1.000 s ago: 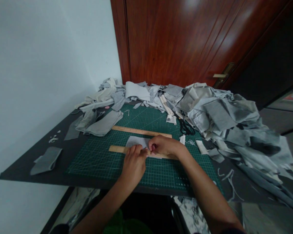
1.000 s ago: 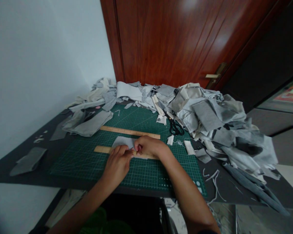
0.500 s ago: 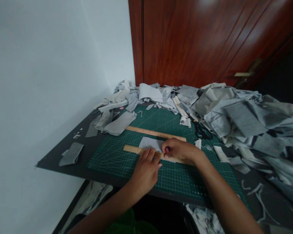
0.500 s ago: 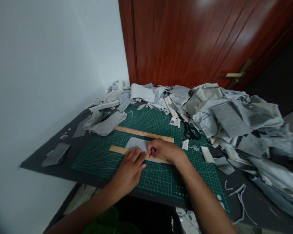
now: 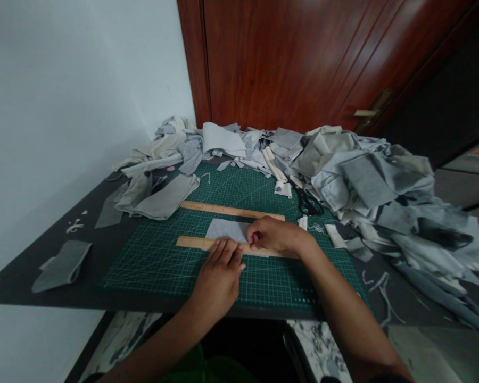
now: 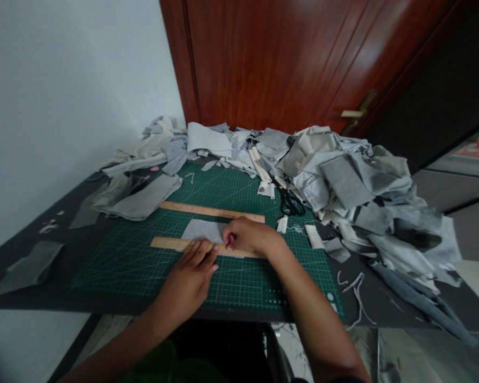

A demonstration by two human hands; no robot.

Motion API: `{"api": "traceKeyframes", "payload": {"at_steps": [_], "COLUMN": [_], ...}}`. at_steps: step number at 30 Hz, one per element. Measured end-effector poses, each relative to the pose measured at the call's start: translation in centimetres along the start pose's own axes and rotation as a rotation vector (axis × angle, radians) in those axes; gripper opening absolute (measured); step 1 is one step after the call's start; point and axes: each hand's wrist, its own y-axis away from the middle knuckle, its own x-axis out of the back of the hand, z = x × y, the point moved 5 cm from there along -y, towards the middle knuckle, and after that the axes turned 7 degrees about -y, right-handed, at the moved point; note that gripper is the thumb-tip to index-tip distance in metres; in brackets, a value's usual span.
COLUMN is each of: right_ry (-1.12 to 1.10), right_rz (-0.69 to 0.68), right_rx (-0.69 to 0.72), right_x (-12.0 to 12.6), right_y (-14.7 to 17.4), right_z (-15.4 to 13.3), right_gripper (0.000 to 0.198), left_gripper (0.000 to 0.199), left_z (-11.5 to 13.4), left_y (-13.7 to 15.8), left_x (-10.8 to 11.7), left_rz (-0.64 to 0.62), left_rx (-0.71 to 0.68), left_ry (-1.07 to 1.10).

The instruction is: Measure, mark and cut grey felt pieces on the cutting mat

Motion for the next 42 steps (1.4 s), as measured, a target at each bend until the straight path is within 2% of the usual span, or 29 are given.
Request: {"api": "traceKeyframes", "payload": {"at_steps": [42], "right_ry": [-0.051], "right_rz": [-0.013], "right_rx": [-0.005], "right_x": [-0.11], "right_y": [-0.08], "right_z": [0.45], "right_gripper": [0.014], "left_gripper": [0.039], "left_z": [0.04], "left_y": [0.15], "left_x": [-0.21], "left_rz": [0.011], "left_rx": [0.014], "left_ry": [-0.054]}}
